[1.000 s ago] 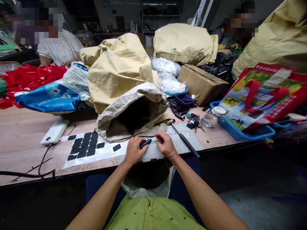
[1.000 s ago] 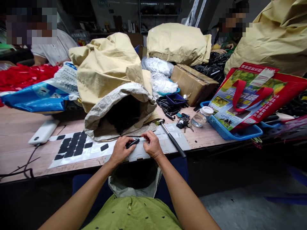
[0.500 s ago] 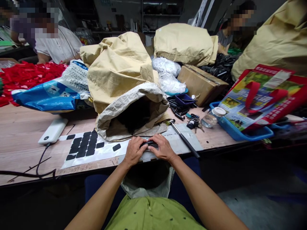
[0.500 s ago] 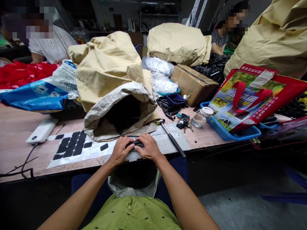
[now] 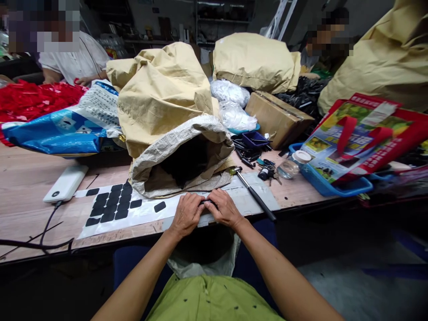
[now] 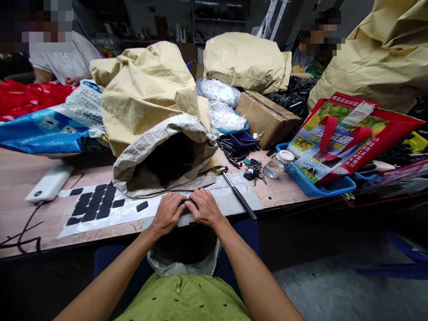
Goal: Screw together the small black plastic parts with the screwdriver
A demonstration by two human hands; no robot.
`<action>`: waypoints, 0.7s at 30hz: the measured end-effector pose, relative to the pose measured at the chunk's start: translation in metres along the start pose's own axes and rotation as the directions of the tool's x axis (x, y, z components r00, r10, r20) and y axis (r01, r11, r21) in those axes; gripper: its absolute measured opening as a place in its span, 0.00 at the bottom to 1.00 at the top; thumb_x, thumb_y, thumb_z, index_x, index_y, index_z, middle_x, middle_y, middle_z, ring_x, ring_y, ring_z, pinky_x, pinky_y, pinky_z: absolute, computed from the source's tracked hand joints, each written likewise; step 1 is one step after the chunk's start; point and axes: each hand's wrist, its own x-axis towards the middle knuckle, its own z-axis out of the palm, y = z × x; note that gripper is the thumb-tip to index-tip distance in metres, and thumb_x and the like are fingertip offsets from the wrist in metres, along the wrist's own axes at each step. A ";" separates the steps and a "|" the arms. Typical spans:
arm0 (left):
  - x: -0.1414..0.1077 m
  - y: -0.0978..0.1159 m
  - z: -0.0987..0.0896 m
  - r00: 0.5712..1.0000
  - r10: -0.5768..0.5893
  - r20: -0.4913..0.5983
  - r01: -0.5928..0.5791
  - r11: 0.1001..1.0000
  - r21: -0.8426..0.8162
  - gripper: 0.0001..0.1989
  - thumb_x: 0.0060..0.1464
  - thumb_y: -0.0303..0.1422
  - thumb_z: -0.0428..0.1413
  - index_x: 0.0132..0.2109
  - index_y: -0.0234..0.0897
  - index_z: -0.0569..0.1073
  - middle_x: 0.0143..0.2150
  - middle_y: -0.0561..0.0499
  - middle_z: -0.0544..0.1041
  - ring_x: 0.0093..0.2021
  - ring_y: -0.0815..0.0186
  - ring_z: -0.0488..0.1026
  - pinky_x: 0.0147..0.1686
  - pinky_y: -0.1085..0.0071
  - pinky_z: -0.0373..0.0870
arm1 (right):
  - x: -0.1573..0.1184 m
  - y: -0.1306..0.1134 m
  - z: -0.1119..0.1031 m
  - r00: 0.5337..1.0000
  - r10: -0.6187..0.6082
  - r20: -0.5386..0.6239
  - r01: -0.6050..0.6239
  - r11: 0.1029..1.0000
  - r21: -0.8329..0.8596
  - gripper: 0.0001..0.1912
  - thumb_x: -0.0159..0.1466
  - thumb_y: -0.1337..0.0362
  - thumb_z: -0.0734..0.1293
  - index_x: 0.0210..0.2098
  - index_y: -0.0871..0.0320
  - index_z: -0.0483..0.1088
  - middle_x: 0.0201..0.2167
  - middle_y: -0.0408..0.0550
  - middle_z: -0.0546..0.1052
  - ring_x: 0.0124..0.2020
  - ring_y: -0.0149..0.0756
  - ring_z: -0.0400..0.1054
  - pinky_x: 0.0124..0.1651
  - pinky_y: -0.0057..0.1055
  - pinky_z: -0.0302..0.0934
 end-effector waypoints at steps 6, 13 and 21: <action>0.001 0.006 -0.002 1.000 0.026 0.009 -0.027 0.994 0.103 0.10 0.70 0.33 0.47 0.50 0.38 0.73 0.42 0.47 0.75 0.44 0.55 0.65 0.48 0.56 0.59 | 0.000 -0.004 -0.004 0.999 -0.003 0.035 0.005 0.998 -0.055 0.14 0.75 0.59 0.58 0.34 0.56 0.67 0.33 0.46 0.70 0.38 0.37 0.59 0.43 0.35 0.51; 0.001 0.006 0.000 1.000 0.005 -0.008 -0.004 0.990 0.142 0.06 0.64 0.27 0.51 0.41 0.39 0.72 0.40 0.47 0.74 0.46 0.54 0.66 0.49 0.54 0.58 | 0.002 -0.010 0.006 0.999 0.052 0.017 -0.050 0.993 -0.105 0.12 0.71 0.62 0.62 0.30 0.56 0.67 0.33 0.46 0.70 0.38 0.38 0.58 0.43 0.36 0.49; -0.001 0.002 0.000 1.000 -0.015 -0.021 0.017 0.995 0.095 0.07 0.61 0.25 0.50 0.38 0.40 0.71 0.39 0.47 0.74 0.46 0.54 0.66 0.48 0.54 0.58 | 0.004 -0.015 0.013 0.993 0.119 -0.019 -0.119 0.992 -0.032 0.13 0.69 0.63 0.64 0.27 0.56 0.66 0.31 0.45 0.70 0.37 0.37 0.59 0.43 0.36 0.50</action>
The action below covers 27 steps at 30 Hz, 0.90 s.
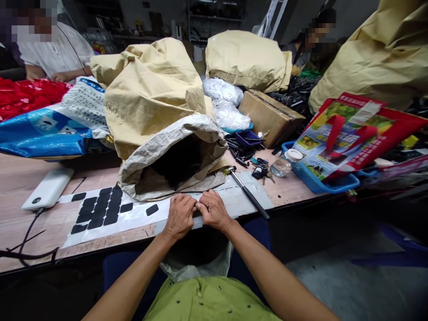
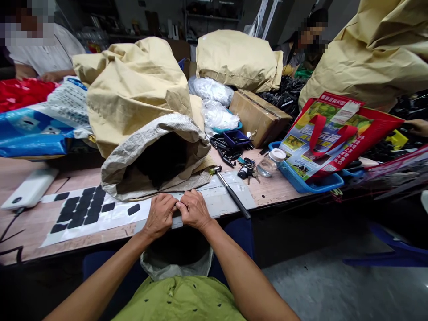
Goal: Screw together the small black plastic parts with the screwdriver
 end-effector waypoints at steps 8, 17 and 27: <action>-0.001 -0.003 -0.001 0.999 -0.027 -0.032 0.023 0.993 -0.114 0.07 0.65 0.30 0.50 0.45 0.41 0.73 0.42 0.47 0.76 0.47 0.54 0.67 0.49 0.54 0.60 | 0.001 0.002 -0.003 0.999 0.037 -0.029 -0.032 0.987 0.156 0.11 0.70 0.59 0.63 0.32 0.55 0.68 0.32 0.44 0.72 0.38 0.37 0.62 0.44 0.35 0.54; -0.001 0.001 -0.005 0.996 -0.050 -0.072 0.039 0.988 -0.146 0.08 0.65 0.34 0.52 0.48 0.41 0.73 0.44 0.47 0.77 0.48 0.54 0.67 0.50 0.55 0.60 | 0.001 -0.002 -0.005 0.993 0.079 -0.089 -0.058 0.975 0.213 0.09 0.67 0.58 0.66 0.33 0.55 0.67 0.32 0.45 0.70 0.37 0.37 0.63 0.43 0.34 0.56; -0.001 0.001 -0.007 0.995 -0.076 -0.062 0.063 0.982 -0.178 0.07 0.65 0.35 0.53 0.48 0.41 0.71 0.45 0.47 0.76 0.48 0.54 0.67 0.51 0.55 0.61 | 0.001 0.000 -0.002 0.989 0.084 -0.118 -0.056 0.974 0.219 0.10 0.69 0.58 0.63 0.32 0.55 0.68 0.31 0.45 0.71 0.36 0.37 0.63 0.43 0.34 0.56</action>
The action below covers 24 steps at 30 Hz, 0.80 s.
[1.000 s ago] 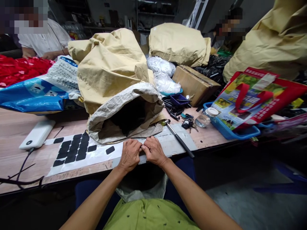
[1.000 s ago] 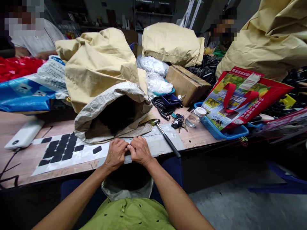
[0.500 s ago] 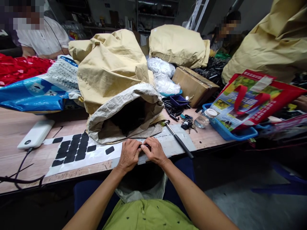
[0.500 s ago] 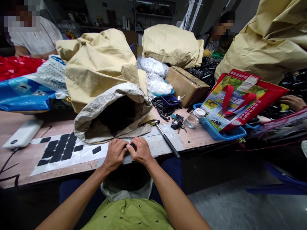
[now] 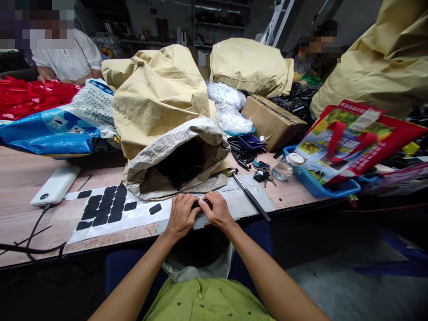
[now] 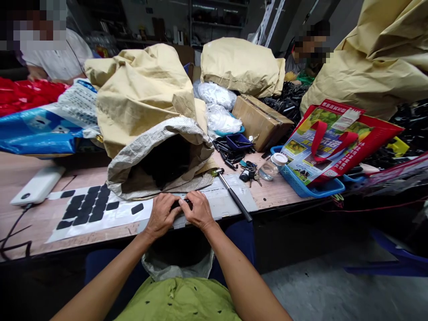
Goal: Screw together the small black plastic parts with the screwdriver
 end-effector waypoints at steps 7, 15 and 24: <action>0.000 0.000 0.000 1.000 0.011 -0.002 -0.011 1.000 -0.011 0.07 0.65 0.34 0.54 0.48 0.41 0.72 0.44 0.47 0.76 0.48 0.55 0.66 0.51 0.55 0.60 | 0.001 -0.001 -0.002 1.000 0.005 0.022 -0.005 1.000 -0.002 0.10 0.69 0.59 0.64 0.32 0.55 0.68 0.32 0.45 0.72 0.37 0.37 0.64 0.43 0.34 0.57; 0.000 0.000 0.000 1.000 0.003 -0.003 -0.003 1.000 -0.015 0.08 0.64 0.36 0.55 0.48 0.41 0.73 0.43 0.47 0.76 0.48 0.54 0.67 0.51 0.55 0.61 | 0.000 0.003 0.001 1.000 0.002 0.029 -0.002 1.000 0.005 0.08 0.69 0.62 0.63 0.33 0.55 0.69 0.32 0.45 0.72 0.37 0.37 0.64 0.44 0.34 0.56; 0.000 -0.002 0.002 1.000 0.008 0.031 -0.008 1.000 0.009 0.09 0.65 0.38 0.55 0.49 0.43 0.76 0.42 0.48 0.78 0.47 0.55 0.67 0.50 0.55 0.60 | -0.002 0.007 0.002 0.999 -0.026 0.038 0.027 0.999 -0.040 0.07 0.68 0.64 0.64 0.33 0.54 0.68 0.34 0.46 0.72 0.39 0.38 0.63 0.45 0.35 0.56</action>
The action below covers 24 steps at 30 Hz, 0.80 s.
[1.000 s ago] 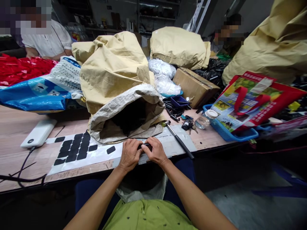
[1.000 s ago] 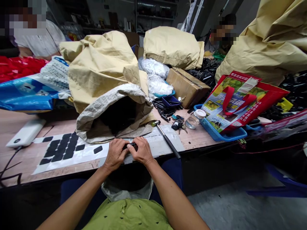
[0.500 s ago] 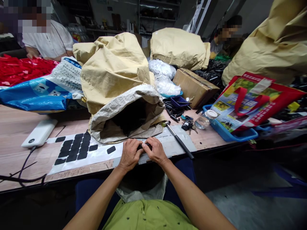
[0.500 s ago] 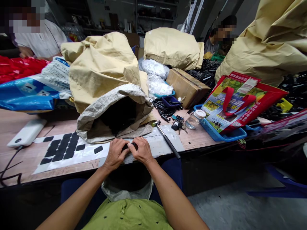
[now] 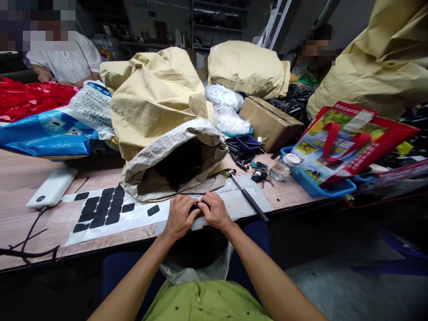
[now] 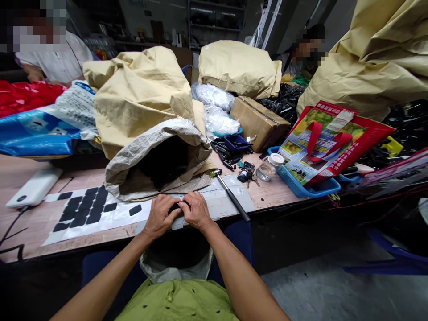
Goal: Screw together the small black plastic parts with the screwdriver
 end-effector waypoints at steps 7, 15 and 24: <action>0.000 0.000 0.000 1.000 0.013 0.006 -0.013 1.000 0.006 0.09 0.66 0.39 0.55 0.47 0.43 0.76 0.41 0.48 0.77 0.46 0.55 0.67 0.49 0.56 0.60 | 0.001 -0.002 -0.003 1.000 -0.006 0.018 0.007 1.000 -0.022 0.08 0.68 0.65 0.63 0.32 0.55 0.67 0.33 0.46 0.72 0.38 0.38 0.63 0.44 0.35 0.55; -0.001 -0.002 0.001 1.000 0.021 -0.009 -0.021 1.000 -0.017 0.08 0.66 0.37 0.54 0.46 0.43 0.75 0.40 0.49 0.76 0.45 0.55 0.66 0.49 0.56 0.60 | 0.002 -0.006 -0.005 0.999 0.034 -0.001 -0.034 0.999 0.031 0.09 0.69 0.61 0.64 0.32 0.55 0.67 0.32 0.44 0.72 0.37 0.36 0.64 0.44 0.33 0.56; -0.001 -0.003 0.000 0.999 0.019 -0.026 -0.021 0.998 -0.065 0.07 0.65 0.36 0.55 0.47 0.41 0.75 0.40 0.49 0.76 0.46 0.56 0.66 0.49 0.57 0.59 | 0.002 -0.006 -0.003 0.999 0.042 0.000 -0.042 0.999 0.029 0.11 0.69 0.59 0.64 0.30 0.55 0.67 0.29 0.43 0.70 0.35 0.36 0.62 0.42 0.33 0.54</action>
